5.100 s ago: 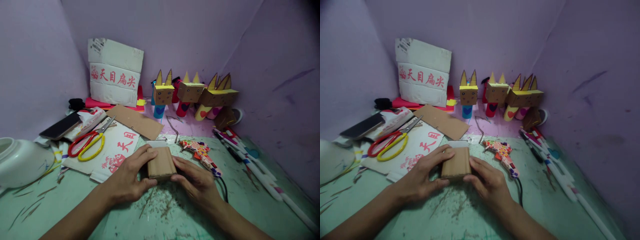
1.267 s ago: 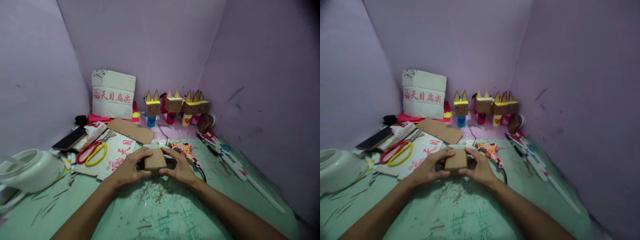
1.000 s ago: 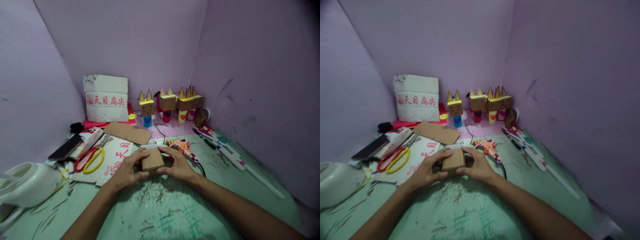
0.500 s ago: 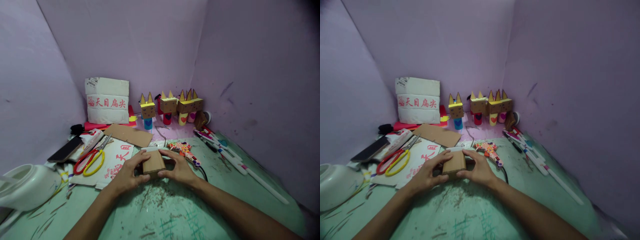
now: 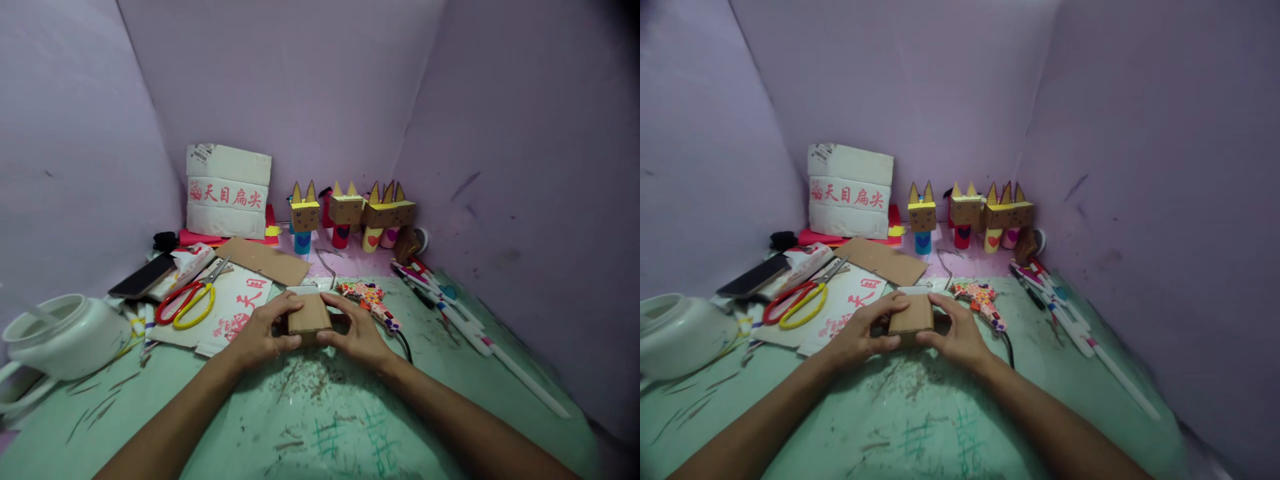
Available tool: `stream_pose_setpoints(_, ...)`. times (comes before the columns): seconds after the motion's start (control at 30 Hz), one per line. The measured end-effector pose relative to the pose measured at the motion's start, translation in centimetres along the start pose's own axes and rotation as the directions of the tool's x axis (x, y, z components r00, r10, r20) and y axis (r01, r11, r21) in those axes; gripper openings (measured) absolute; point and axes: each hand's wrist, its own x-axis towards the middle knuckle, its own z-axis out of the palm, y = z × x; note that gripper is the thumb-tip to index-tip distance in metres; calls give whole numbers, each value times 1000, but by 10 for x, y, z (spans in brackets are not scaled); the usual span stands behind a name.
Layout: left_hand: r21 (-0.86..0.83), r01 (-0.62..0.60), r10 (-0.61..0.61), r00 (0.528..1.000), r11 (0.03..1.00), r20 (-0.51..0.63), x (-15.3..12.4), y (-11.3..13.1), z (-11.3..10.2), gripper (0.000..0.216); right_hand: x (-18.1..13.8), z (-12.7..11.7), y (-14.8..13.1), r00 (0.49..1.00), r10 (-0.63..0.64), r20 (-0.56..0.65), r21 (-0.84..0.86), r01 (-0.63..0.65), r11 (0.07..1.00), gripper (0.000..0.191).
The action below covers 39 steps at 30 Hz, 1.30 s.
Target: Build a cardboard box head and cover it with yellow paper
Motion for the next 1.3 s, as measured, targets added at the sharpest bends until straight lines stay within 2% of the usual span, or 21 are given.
stream_pose_setpoints(0.17, 9, -2, 2, 1000, 1000, 4, -1, -1, 1, 62, 0, 1, 1, 1000, 1, 1, 27, -1, 1000, 64)
stream_pose_setpoints(0.4, -178, 58, -62, 998, 982, -14, 1, -2, 4, 63, 1, 0, -1, 998, 56, 15, 55, -57, 997, 66)
stream_pose_setpoints(0.63, -314, 125, -140, 990, 941, -24, 3, -3, 6, 59, 0, 2, -3, 999, 45, -10, 49, -44, 998, 63)
stream_pose_setpoints(0.87, -226, 42, -44, 999, 973, -1, 3, -7, 3, 60, 0, 1, 2, 1000, 19, -4, 18, -19, 1000, 63)
stream_pose_setpoints(1.07, -74, 23, -26, 999, 997, -34, 1, -7, 4, 54, 0, 0, 0, 1000, -29, 9, -9, 29, 1000, 60)
stream_pose_setpoints(1.3, -21, 19, -20, 1000, 1000, -24, 0, -2, 3, 51, 1, -4, 2, 997, -48, 54, 33, 46, 998, 52)
